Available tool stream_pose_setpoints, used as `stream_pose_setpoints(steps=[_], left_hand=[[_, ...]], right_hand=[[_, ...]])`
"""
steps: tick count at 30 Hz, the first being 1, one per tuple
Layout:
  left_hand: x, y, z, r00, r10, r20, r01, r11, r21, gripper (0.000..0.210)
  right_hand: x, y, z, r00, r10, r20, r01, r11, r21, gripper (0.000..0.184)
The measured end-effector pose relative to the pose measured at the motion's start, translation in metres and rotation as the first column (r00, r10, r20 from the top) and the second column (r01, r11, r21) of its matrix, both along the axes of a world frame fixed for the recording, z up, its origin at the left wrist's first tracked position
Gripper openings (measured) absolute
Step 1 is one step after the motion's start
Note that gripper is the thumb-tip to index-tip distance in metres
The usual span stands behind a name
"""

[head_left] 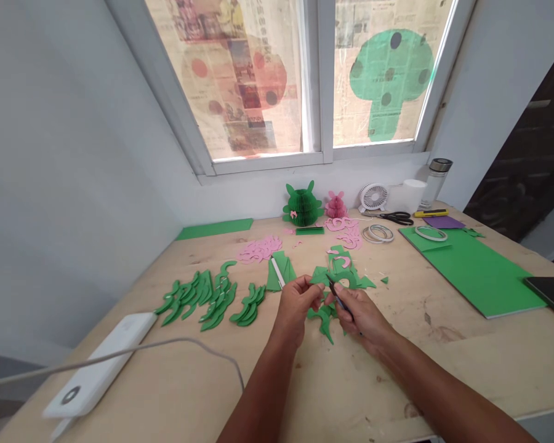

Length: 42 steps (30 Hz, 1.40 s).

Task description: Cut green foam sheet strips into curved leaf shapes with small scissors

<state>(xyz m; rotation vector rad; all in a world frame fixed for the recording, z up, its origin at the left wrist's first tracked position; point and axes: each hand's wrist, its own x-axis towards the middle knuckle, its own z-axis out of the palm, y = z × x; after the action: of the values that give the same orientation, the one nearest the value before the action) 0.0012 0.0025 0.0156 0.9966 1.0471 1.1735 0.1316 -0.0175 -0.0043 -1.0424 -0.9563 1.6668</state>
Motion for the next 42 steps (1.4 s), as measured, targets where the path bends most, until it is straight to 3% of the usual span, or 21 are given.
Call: stream_pose_setpoints(steps=[42], left_hand=[[0.0005, 0.0013, -0.0047, 0.998, 0.051, 0.048, -0.053, 0.998, 0.029, 0.022]], right_hand=[[-0.0062, -0.0018, -0.0041, 0.998, -0.043, -0.045, 0.042, 0.999, -0.012, 0.04]])
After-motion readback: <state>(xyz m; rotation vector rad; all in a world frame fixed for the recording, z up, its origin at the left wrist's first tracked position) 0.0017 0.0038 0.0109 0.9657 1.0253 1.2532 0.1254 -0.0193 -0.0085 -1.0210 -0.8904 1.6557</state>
